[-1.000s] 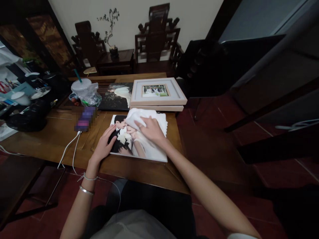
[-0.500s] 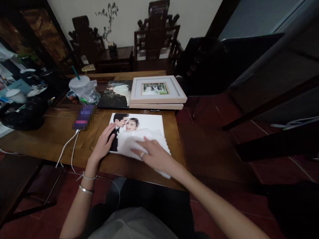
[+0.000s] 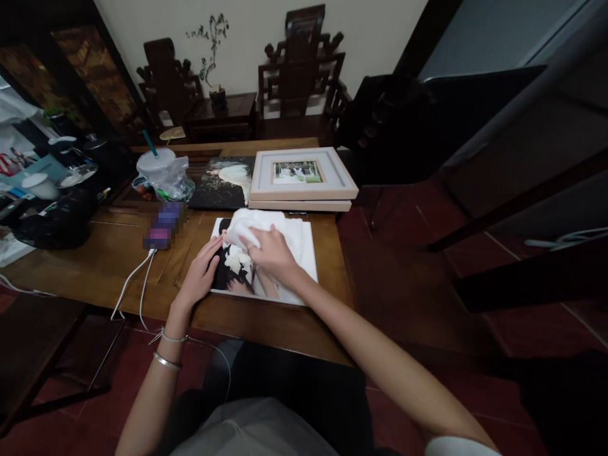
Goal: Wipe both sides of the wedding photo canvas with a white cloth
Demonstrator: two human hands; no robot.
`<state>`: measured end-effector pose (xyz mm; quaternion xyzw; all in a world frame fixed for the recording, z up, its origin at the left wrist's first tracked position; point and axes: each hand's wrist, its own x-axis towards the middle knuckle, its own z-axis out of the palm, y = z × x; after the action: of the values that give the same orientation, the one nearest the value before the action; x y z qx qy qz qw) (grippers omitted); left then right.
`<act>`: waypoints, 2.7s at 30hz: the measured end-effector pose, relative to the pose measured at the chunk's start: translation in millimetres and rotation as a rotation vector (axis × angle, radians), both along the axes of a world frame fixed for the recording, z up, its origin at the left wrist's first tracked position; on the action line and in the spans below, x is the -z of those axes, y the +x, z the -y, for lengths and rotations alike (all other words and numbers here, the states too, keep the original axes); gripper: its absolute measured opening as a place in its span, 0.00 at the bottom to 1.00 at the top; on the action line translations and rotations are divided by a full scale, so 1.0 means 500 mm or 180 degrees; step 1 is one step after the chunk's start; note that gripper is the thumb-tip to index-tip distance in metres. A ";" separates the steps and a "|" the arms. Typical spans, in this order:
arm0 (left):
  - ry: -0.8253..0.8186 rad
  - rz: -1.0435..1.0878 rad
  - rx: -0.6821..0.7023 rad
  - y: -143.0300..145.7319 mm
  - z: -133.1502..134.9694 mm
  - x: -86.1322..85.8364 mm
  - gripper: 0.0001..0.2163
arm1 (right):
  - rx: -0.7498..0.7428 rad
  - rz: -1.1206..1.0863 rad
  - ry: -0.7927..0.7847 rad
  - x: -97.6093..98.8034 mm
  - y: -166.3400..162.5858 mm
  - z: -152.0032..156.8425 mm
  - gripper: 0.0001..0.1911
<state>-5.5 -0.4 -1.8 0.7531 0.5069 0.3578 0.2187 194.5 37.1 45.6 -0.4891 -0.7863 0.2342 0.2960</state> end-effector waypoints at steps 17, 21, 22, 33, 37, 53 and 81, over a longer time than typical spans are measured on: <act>-0.0002 0.0025 -0.0028 0.001 0.001 0.003 0.19 | -0.0009 0.0068 -0.0589 -0.023 0.112 0.047 0.20; 0.0095 0.0190 -0.0102 0.003 0.006 -0.006 0.19 | 0.0172 0.0321 -0.0113 -0.011 0.052 -0.003 0.16; 0.0138 0.0302 -0.0128 0.003 0.007 -0.009 0.19 | 0.0067 0.0444 -0.0046 -0.008 0.031 -0.003 0.15; 0.0332 0.1062 -0.0281 0.001 0.010 -0.008 0.24 | -0.1500 0.0350 -0.0352 -0.032 0.017 0.145 0.12; 0.0274 0.0225 -0.0152 0.010 0.012 -0.011 0.21 | -0.1024 0.0148 -0.0756 -0.038 0.097 0.116 0.13; 0.0225 -0.0051 -0.0117 0.006 0.006 -0.009 0.16 | -0.0297 -0.0557 -0.0694 -0.022 -0.086 -0.103 0.12; 0.0242 0.0006 -0.0135 0.008 0.005 -0.011 0.16 | -0.0435 0.0026 -0.0572 -0.014 0.154 0.127 0.17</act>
<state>-1.4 -3.1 3.8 0.7496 0.5086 0.3821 0.1827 271.3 -26.2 52.7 -0.4598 -0.7950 0.3213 0.2311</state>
